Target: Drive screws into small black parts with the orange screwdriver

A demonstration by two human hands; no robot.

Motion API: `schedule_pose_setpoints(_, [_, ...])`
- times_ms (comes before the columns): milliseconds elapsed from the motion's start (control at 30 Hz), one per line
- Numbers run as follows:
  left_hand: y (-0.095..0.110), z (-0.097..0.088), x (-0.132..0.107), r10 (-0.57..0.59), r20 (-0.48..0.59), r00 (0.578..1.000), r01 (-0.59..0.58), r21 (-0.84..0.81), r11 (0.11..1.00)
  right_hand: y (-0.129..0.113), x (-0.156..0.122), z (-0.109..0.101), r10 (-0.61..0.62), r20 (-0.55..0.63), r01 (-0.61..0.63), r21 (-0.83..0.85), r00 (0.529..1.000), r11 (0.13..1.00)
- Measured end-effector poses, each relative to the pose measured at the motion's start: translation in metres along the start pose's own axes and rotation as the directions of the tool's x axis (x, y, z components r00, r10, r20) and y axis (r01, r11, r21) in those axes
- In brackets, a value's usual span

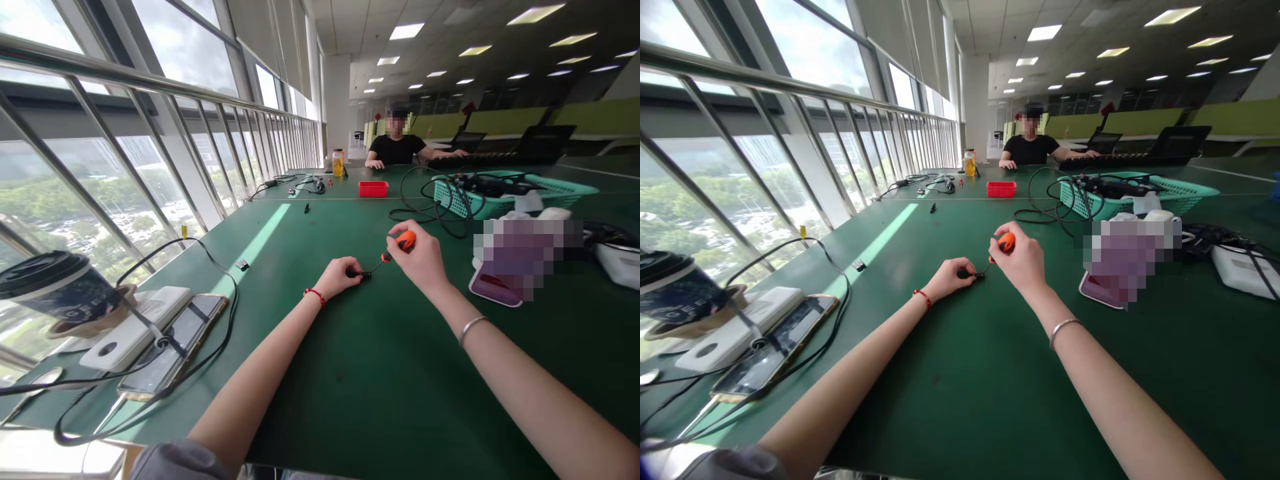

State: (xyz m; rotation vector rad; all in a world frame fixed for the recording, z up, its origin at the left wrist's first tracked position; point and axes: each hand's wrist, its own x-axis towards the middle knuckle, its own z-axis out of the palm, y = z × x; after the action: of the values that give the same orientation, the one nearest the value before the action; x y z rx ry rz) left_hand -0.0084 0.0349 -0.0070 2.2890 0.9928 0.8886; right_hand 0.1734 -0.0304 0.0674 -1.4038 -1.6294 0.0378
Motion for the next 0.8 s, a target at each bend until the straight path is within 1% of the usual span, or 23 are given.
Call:
schedule_pose_setpoints(67, [0.001, 0.000, -0.001, -0.013, -0.009, 1.000, 0.013, -0.008, 1.000, -0.004, 0.009, -0.004, -0.022, 0.053, 0.024, -0.042, 0.998, 0.999])
schedule_pose_setpoints(133, [0.002, 0.000, -0.003, -0.035, -0.017, 0.999, 0.034, -0.035, 0.999, -0.010, 0.017, -0.012, -0.046, 0.153, 0.062, -0.104, 0.987, 0.993])
schedule_pose_setpoints(200, [0.002, 0.000, -0.003, -0.057, -0.019, 0.998, 0.055, -0.074, 0.996, -0.017, 0.024, -0.020, -0.042, 0.275, 0.088, -0.157, 0.961, 0.984])
schedule_pose_setpoints(267, [0.001, 0.000, -0.004, -0.072, -0.012, 0.997, 0.070, -0.113, 0.991, -0.024, 0.030, -0.027, -0.006, 0.359, 0.083, -0.200, 0.933, 0.976])
schedule_pose_setpoints(333, [0.001, 0.000, -0.004, -0.082, -0.005, 0.997, 0.081, -0.140, 0.987, -0.028, 0.034, -0.031, 0.021, 0.374, 0.073, -0.234, 0.927, 0.970])
schedule_pose_setpoints(400, [0.001, -0.001, -0.004, -0.088, -0.004, 0.996, 0.086, -0.149, 0.985, -0.027, 0.036, -0.033, 0.015, 0.359, 0.079, -0.246, 0.933, 0.966])
schedule_pose_setpoints(467, [0.000, -0.001, -0.004, -0.090, -0.005, 0.996, 0.089, -0.148, 0.985, -0.023, 0.037, -0.036, 0.003, 0.353, 0.091, -0.250, 0.936, 0.964])
schedule_pose_setpoints(567, [0.000, -0.002, -0.003, -0.094, 0.003, 0.996, 0.093, -0.148, 0.985, -0.015, 0.038, -0.041, 0.004, 0.390, 0.100, -0.247, 0.921, 0.964])
schedule_pose_setpoints(700, [-0.002, -0.002, -0.002, -0.078, 0.008, 0.997, 0.078, -0.156, 0.985, -0.011, 0.038, -0.042, -0.004, 0.465, 0.094, -0.172, 0.886, 0.981])
schedule_pose_setpoints(800, [-0.002, -0.001, -0.002, -0.074, 0.005, 0.997, 0.074, -0.140, 0.987, -0.013, 0.035, -0.034, 0.016, 0.487, 0.027, -0.081, 0.873, 0.996])
